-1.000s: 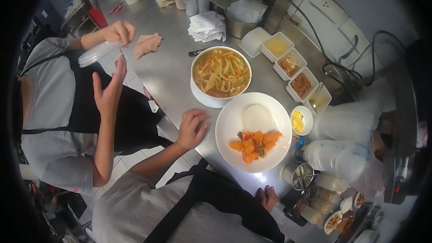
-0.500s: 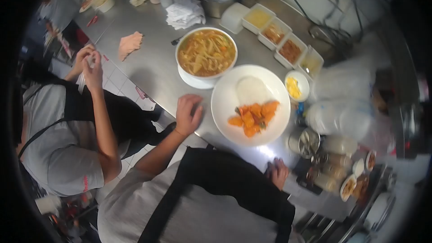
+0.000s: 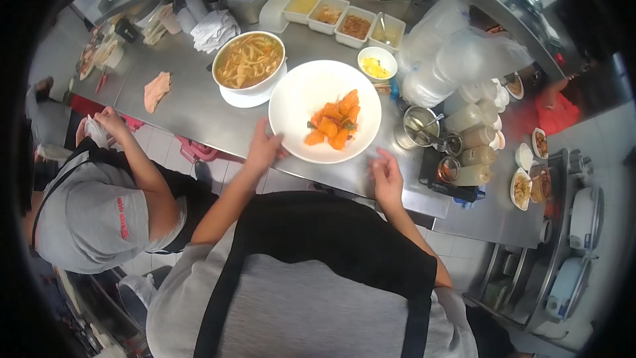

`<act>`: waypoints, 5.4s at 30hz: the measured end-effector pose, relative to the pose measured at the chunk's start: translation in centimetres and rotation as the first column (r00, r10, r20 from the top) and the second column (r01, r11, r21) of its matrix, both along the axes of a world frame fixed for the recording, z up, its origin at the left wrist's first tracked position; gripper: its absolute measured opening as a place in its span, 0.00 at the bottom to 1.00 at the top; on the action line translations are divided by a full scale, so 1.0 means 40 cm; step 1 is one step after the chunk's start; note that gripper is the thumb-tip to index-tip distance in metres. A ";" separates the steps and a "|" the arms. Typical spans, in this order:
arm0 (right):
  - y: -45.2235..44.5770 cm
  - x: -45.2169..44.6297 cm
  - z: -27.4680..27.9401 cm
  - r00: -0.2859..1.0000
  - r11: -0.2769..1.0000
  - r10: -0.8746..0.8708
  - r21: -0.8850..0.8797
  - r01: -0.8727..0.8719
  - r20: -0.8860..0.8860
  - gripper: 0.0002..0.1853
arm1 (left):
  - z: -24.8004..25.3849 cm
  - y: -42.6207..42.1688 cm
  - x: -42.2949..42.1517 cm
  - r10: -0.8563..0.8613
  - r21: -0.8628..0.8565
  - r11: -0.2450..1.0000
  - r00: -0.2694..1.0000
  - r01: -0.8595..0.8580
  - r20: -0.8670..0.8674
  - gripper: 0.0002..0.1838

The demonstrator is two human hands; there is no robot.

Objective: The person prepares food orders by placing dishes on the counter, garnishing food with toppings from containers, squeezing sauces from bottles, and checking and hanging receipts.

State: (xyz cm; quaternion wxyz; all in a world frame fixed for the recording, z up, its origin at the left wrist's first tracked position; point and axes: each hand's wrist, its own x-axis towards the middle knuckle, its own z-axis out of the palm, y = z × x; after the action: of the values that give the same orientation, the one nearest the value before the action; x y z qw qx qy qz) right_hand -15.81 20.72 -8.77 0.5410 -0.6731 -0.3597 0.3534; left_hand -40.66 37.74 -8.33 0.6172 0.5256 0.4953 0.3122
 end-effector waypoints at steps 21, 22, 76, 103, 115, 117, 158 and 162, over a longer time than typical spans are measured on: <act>-0.056 0.021 0.020 0.860 0.973 0.206 0.002 -0.233 -0.467 0.21 | -0.279 -0.082 0.008 -0.034 0.358 0.933 0.999 0.041 -0.028 0.21; -0.051 0.027 0.012 0.900 0.978 0.199 0.014 -0.210 -0.388 0.20 | -0.190 -0.131 -0.004 -0.055 0.184 0.982 0.999 0.053 0.002 0.21; 0.286 -0.404 -0.010 0.702 0.703 0.711 -0.026 -0.710 0.039 0.19 | 0.008 -0.069 -0.278 0.003 0.113 0.993 0.943 -0.043 0.332 0.27; 0.316 -0.419 -0.191 0.898 0.891 0.413 0.138 -0.433 0.154 0.22 | -0.086 -0.010 -0.239 0.105 0.734 0.497 0.807 0.463 -0.581 0.21; 0.329 -0.455 -0.110 0.798 0.948 0.229 0.058 -0.313 0.558 0.25 | -0.082 0.120 -0.327 0.063 0.748 0.549 0.874 0.374 -0.483 0.17; 0.313 -0.468 -0.068 0.865 0.958 0.239 0.039 -0.284 0.441 0.24 | -0.063 0.109 -0.329 0.034 0.747 0.538 0.875 0.392 -0.484 0.16; 0.304 -0.500 -0.059 0.880 0.988 0.115 0.035 -0.147 0.460 0.24 | -0.053 0.071 -0.318 0.012 0.677 0.577 0.825 0.456 -0.566 0.13; 0.303 -0.501 -0.055 0.878 0.988 0.127 0.016 -0.151 0.462 0.24 | -0.041 0.070 -0.317 0.007 0.656 0.578 0.801 0.485 -0.598 0.13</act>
State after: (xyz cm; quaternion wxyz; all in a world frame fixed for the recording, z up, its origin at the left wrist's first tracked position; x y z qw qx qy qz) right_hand -35.84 32.85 -10.98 0.4311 -0.6956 -0.5338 0.2128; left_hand -53.33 40.56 -9.97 0.1954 0.8705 0.3803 0.2440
